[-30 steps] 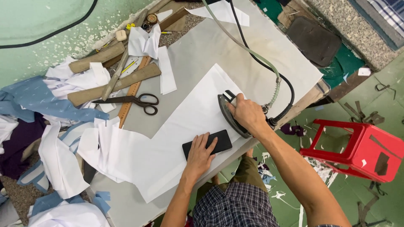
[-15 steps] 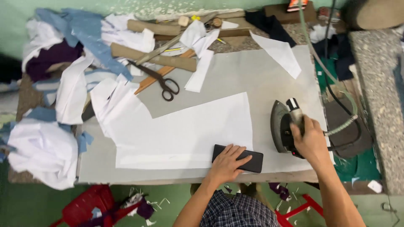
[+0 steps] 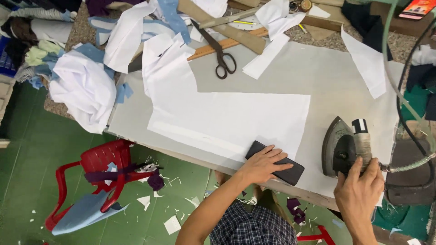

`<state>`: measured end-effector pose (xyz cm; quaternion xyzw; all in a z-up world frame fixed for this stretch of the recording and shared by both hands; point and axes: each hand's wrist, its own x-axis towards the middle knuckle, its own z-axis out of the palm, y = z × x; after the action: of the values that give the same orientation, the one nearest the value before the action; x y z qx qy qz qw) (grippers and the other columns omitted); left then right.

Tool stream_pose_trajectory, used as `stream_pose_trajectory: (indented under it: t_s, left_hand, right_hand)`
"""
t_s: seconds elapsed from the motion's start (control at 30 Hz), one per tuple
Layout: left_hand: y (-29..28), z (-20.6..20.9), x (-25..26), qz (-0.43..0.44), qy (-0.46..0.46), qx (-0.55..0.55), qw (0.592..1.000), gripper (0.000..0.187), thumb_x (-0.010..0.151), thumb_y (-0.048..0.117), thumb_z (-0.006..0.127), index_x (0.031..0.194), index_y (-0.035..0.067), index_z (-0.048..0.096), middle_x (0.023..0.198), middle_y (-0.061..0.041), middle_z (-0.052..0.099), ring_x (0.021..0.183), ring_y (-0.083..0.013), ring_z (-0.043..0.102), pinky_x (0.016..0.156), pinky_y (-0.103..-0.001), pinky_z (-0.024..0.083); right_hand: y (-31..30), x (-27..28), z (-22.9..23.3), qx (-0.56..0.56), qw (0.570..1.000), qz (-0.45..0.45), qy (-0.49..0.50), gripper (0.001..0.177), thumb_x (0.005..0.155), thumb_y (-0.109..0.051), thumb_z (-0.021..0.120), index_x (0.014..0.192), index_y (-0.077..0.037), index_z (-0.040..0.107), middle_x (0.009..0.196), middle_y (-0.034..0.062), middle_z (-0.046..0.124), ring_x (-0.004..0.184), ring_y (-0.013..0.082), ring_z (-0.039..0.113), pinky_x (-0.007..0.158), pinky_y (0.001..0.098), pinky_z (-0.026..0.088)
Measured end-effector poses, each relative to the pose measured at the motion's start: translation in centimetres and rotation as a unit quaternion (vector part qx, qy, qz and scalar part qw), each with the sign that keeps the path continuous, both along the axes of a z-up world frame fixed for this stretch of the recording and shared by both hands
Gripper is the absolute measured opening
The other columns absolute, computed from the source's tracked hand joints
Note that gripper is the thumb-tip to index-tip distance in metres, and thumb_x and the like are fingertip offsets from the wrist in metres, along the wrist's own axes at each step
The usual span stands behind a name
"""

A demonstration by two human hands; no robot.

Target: The person irons a white piece of fabric on a work table using a steam iron. They fold the fabric edge, press it with the iron, and use a black rectangular object to hold the fabric in place while ironing.

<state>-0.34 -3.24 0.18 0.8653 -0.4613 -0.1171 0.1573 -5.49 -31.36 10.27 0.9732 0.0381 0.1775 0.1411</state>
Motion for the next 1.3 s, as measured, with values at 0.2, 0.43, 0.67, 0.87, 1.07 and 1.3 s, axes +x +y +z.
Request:
stream_pose_trajectory:
  t_s: [0.2, 0.43, 0.67, 0.87, 1.07, 1.3]
  left_hand:
    - [2.9, 3.3, 0.9, 0.04, 0.068, 0.052, 0.995, 0.09, 0.084, 0.016, 0.074, 0.16, 0.02, 0.027, 0.162, -0.008, 0.038, 0.151, -0.0251, 0.031, 0.128, -0.047, 0.011]
    - [15.6, 9.5, 3.6, 0.188, 0.202, 0.144, 0.951, 0.083, 0.091, -0.009, 0.055, 0.159, 0.026, 0.022, 0.168, 0.001, 0.014, 0.155, -0.0211, 0.006, 0.126, -0.049, -0.006]
    - [25.7, 4.0, 3.8, 0.324, 0.128, 0.158, 0.924, 0.082, 0.091, 0.014, 0.067, 0.161, 0.022, 0.024, 0.168, -0.003, 0.02, 0.156, -0.029, 0.01, 0.122, -0.061, 0.006]
    - [15.9, 5.9, 1.8, 0.339, 0.112, 0.152, 0.922, 0.08, 0.091, 0.014, 0.064, 0.16, 0.023, 0.024, 0.166, -0.005, 0.024, 0.155, -0.0274, 0.014, 0.123, -0.057, 0.0]
    - [0.4, 10.3, -2.2, 0.279, 0.195, 0.099, 0.935, 0.089, 0.086, -0.015, 0.047, 0.16, 0.024, 0.017, 0.169, -0.003, 0.01, 0.155, -0.0233, 0.004, 0.125, -0.052, -0.008]
    - [-9.0, 2.6, -7.3, 0.209, 0.043, 0.012, 0.977, 0.084, 0.084, 0.015, 0.068, 0.158, 0.023, 0.031, 0.167, -0.009, 0.029, 0.156, -0.0258, 0.025, 0.13, -0.055, 0.007]
  right_hand:
    - [-5.5, 2.7, 0.1, -0.005, 0.978, -0.099, 0.183, 0.048, 0.107, -0.04, 0.062, 0.146, -0.012, 0.065, 0.095, 0.0037, 0.075, 0.073, 0.0219, 0.076, 0.053, 0.0345, 0.062]
    - [-3.7, 10.7, 0.5, 0.377, 0.834, -0.234, 0.327, 0.061, 0.108, -0.048, 0.049, 0.125, 0.01, 0.054, 0.111, 0.0407, 0.064, 0.104, 0.0618, 0.056, 0.079, 0.0624, 0.043]
    - [-1.8, 11.1, 3.1, 0.434, 0.809, -0.247, 0.31, 0.05, 0.107, -0.042, 0.055, 0.128, 0.003, 0.056, 0.109, 0.0288, 0.066, 0.099, 0.0473, 0.06, 0.078, 0.0553, 0.044]
    - [-2.1, 11.4, 3.6, 0.394, 0.813, -0.183, 0.387, 0.052, 0.104, -0.043, 0.048, 0.135, -0.001, 0.045, 0.107, 0.0407, 0.064, 0.092, 0.0599, 0.06, 0.071, 0.0592, 0.043]
    - [-1.9, 14.2, 5.1, 0.299, 0.82, -0.117, 0.475, 0.066, 0.094, -0.046, 0.056, 0.151, -0.013, 0.046, 0.122, 0.0303, 0.067, 0.109, 0.051, 0.063, 0.085, 0.0526, 0.048]
    - [10.1, 15.6, 10.4, 0.154, 0.862, 0.159, 0.456, 0.059, 0.096, -0.047, 0.049, 0.146, -0.018, 0.041, 0.11, 0.0214, 0.073, 0.098, 0.0492, 0.068, 0.078, 0.0555, 0.055]
